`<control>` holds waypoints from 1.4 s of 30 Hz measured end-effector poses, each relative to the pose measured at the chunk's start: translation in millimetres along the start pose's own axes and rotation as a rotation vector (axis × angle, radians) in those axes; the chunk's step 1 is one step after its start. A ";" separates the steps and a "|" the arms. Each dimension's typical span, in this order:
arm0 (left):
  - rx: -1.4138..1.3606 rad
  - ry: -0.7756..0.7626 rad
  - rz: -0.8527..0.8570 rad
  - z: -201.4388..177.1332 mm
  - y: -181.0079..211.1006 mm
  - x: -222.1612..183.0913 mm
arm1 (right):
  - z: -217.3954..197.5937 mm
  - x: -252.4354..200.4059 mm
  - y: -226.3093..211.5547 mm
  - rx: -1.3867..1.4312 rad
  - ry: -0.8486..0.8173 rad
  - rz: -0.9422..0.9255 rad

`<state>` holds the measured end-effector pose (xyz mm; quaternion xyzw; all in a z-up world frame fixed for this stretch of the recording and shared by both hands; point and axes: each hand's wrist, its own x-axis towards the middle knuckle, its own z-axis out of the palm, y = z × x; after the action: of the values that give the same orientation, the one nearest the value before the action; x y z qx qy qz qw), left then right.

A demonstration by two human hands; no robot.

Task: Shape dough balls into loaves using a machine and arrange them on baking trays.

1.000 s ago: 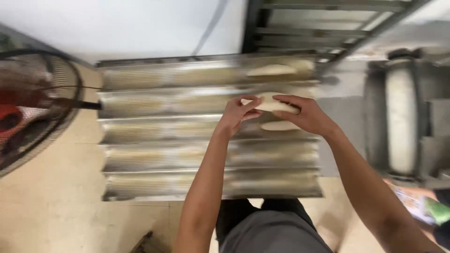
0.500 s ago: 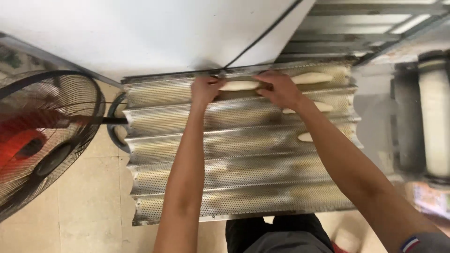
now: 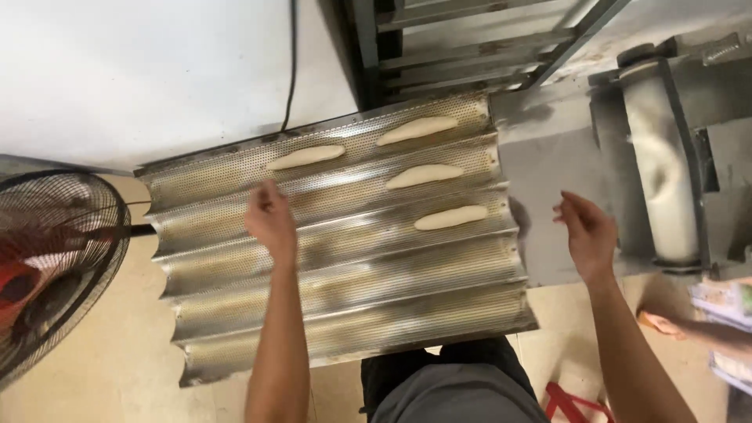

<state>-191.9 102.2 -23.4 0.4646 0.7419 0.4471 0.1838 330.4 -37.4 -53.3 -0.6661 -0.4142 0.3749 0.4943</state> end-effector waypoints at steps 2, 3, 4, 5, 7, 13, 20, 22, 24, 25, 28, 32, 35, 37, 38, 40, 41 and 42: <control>0.033 0.002 -0.046 6.6 16.6 -46.0 | -22.3 -1.6 23.0 0.008 0.009 0.036; -0.028 -0.039 -0.010 10.6 26.9 -66.6 | -28.6 -2.1 29.2 -0.022 -0.017 0.072; -0.090 -0.079 0.024 13.8 36.7 -86.7 | -34.0 -3.1 34.3 -0.054 -0.044 0.106; -0.082 -0.061 0.021 16.3 38.7 -88.7 | -32.8 1.1 34.9 -0.048 -0.063 0.102; -0.016 -0.083 0.109 17.1 38.8 -88.4 | -23.9 10.5 32.9 0.022 -0.122 0.069; 0.142 -0.071 0.207 -1.1 13.1 11.4 | 75.9 37.3 -63.5 -0.152 -0.298 -0.178; 0.238 -0.448 0.401 8.4 -8.4 94.5 | 277.4 66.5 -145.0 -0.291 -0.642 -0.049; 0.319 -0.612 0.484 17.9 -35.7 109.3 | 333.5 83.9 -117.7 -0.312 -0.508 -0.802; 0.260 -0.619 0.621 17.9 -43.2 121.3 | 372.0 92.9 -116.8 -0.394 -0.547 -0.851; 0.213 -0.621 0.774 16.2 -45.2 130.6 | 392.9 97.8 -117.9 -0.461 -0.571 -0.905; 0.234 -0.880 0.439 -8.6 -1.0 138.0 | 395.7 94.9 -152.3 -0.631 -0.716 -0.670; -0.026 -1.088 0.024 -24.1 1.5 160.0 | 386.3 85.5 -191.0 -0.609 -0.761 0.050; -0.545 -1.287 -0.338 -26.5 -3.5 165.3 | 375.0 84.3 -187.9 -0.032 -0.660 0.347; -0.706 -1.332 -0.516 -24.7 -0.7 162.6 | 370.1 81.7 -189.7 0.102 -0.747 0.433; -0.706 -1.341 -0.521 -18.8 -6.3 162.3 | 370.1 82.5 -185.2 0.102 -0.739 0.439; -0.595 -1.338 -0.573 -9.1 -17.5 163.5 | 372.6 84.9 -176.9 0.116 -0.852 0.375; -0.592 -1.340 -0.573 -6.0 -20.9 158.7 | 374.9 79.4 -183.3 0.119 -0.850 0.376; -0.521 -1.281 -0.456 -1.7 -22.4 158.2 | 378.8 78.1 -191.4 -0.165 -0.801 0.246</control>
<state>-284.1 232.7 -18.6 0.4104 0.4364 0.2001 0.7753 -19.2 198.7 37.9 -0.5497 -0.5193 0.6258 0.1911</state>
